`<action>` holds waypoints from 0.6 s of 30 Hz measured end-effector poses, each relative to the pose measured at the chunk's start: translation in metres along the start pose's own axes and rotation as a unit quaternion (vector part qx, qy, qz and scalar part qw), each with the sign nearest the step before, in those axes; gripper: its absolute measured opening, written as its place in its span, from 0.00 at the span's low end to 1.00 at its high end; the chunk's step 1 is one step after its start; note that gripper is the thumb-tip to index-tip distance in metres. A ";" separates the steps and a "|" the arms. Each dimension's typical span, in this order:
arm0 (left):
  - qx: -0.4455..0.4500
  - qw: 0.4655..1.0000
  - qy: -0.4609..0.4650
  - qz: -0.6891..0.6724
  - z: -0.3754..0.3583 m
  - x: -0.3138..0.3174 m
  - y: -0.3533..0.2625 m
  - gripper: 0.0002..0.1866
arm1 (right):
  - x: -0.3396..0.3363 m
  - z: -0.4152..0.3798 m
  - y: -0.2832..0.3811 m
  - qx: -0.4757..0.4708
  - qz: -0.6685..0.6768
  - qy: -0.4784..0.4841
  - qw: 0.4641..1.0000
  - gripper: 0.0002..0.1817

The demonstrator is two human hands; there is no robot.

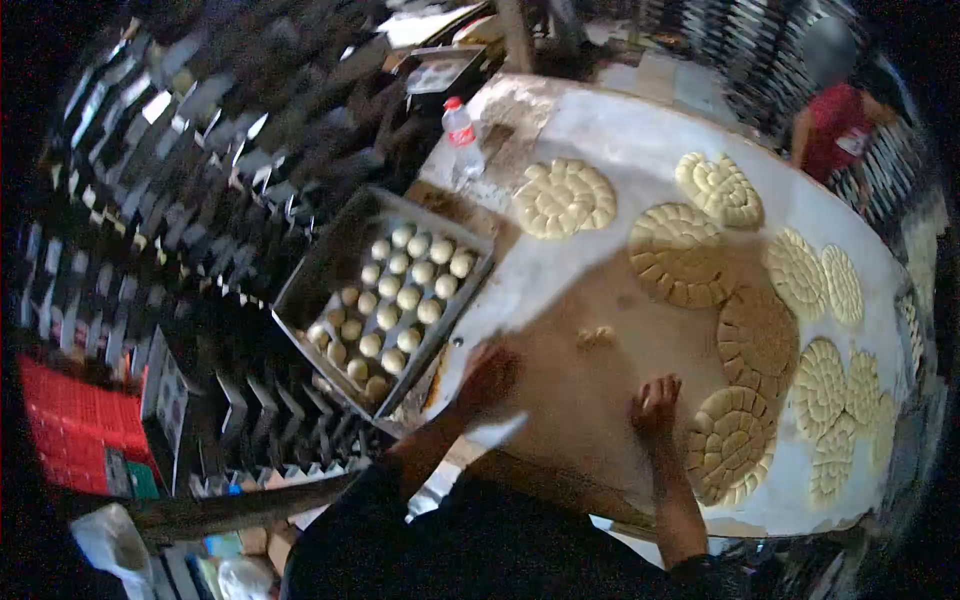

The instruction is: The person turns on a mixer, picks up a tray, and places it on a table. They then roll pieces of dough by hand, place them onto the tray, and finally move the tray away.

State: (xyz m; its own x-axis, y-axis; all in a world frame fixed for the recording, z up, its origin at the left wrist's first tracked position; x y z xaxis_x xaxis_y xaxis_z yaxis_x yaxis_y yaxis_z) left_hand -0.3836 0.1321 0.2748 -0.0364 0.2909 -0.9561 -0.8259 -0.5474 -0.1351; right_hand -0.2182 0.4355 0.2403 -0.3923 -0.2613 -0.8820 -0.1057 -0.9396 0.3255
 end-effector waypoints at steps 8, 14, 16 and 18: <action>-0.122 0.916 0.070 -0.375 -0.037 0.081 -0.029 0.17 | 0.063 -0.035 0.053 0.003 0.042 -0.127 0.991 0.19; -0.199 0.796 0.113 -0.560 -0.123 -0.033 0.071 0.19 | 0.005 -0.052 -0.015 0.227 -0.054 0.261 0.937 0.08; -0.277 0.850 0.074 -0.441 -0.137 -0.088 0.165 0.17 | 0.046 -0.051 -0.041 0.227 0.108 0.207 0.945 0.12; -0.316 0.920 -0.086 -0.215 -0.146 -0.127 0.267 0.19 | 0.017 0.056 0.126 0.280 0.158 0.320 0.891 0.20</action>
State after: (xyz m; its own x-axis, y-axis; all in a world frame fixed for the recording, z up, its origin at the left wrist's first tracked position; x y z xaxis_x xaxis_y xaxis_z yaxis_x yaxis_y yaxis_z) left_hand -0.5171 -0.1658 0.3226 0.0843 0.6781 -0.7302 -0.2954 -0.6828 -0.6682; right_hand -0.2894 0.3250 0.2858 0.0998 -0.7339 -0.6719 -0.5917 -0.5867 0.5530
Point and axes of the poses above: each hand's wrist, its own z-axis towards the middle knuckle, its own x-axis out of the palm, y = z × x, the point moved 1 cm from there along z, towards the middle knuckle, and after that the axes turned 3 degrees about -x, right-handed, at the moved point
